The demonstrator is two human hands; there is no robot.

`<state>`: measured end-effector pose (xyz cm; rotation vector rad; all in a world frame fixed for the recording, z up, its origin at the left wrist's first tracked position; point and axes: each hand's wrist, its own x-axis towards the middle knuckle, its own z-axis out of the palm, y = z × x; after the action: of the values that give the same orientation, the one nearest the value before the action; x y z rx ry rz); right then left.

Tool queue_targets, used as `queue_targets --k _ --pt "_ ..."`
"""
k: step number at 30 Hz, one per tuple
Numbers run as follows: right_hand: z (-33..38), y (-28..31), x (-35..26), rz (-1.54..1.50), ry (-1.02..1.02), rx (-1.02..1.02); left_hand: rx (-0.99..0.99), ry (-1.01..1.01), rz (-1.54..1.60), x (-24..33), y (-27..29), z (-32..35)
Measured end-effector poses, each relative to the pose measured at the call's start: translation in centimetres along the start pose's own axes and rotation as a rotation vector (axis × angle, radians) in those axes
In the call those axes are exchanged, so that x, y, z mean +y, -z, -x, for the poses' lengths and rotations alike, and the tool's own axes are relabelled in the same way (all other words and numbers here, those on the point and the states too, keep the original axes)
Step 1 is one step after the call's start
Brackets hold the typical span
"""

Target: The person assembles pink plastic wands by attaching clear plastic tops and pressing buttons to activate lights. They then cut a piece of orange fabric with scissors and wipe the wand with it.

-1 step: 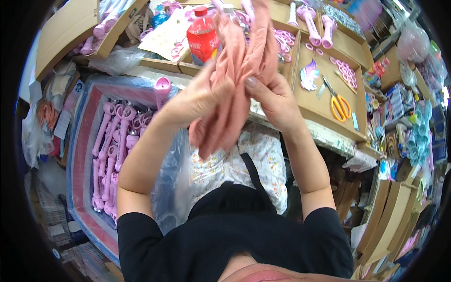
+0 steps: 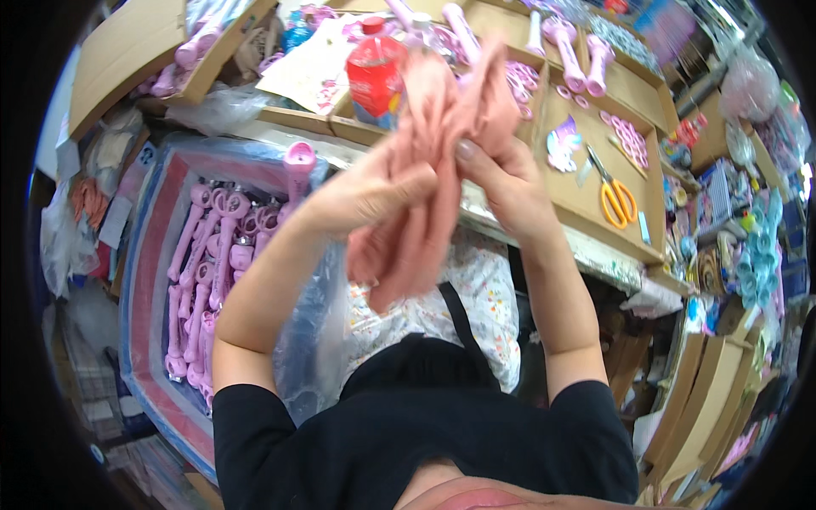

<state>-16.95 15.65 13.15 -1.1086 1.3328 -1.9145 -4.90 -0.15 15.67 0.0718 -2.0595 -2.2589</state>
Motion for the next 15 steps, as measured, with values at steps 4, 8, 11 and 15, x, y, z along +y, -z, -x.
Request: queue_targets --k 4,8,11,15 --pt "0.0 -0.4 -1.9 0.050 0.009 0.027 0.027 0.050 -0.005 0.4 1.4 2.8" --pt "1.1 -1.0 -1.9 -0.135 0.000 0.074 0.199 -0.154 -0.227 2.9 3.6 6.7" --pt "2.1 0.4 -1.9 -0.067 0.053 0.088 0.289 -0.195 -0.911 5.8 6.5 11.6" --pt "3.6 2.5 -1.2 0.028 0.009 0.147 0.459 -0.220 -1.277 7.6 8.5 18.0"
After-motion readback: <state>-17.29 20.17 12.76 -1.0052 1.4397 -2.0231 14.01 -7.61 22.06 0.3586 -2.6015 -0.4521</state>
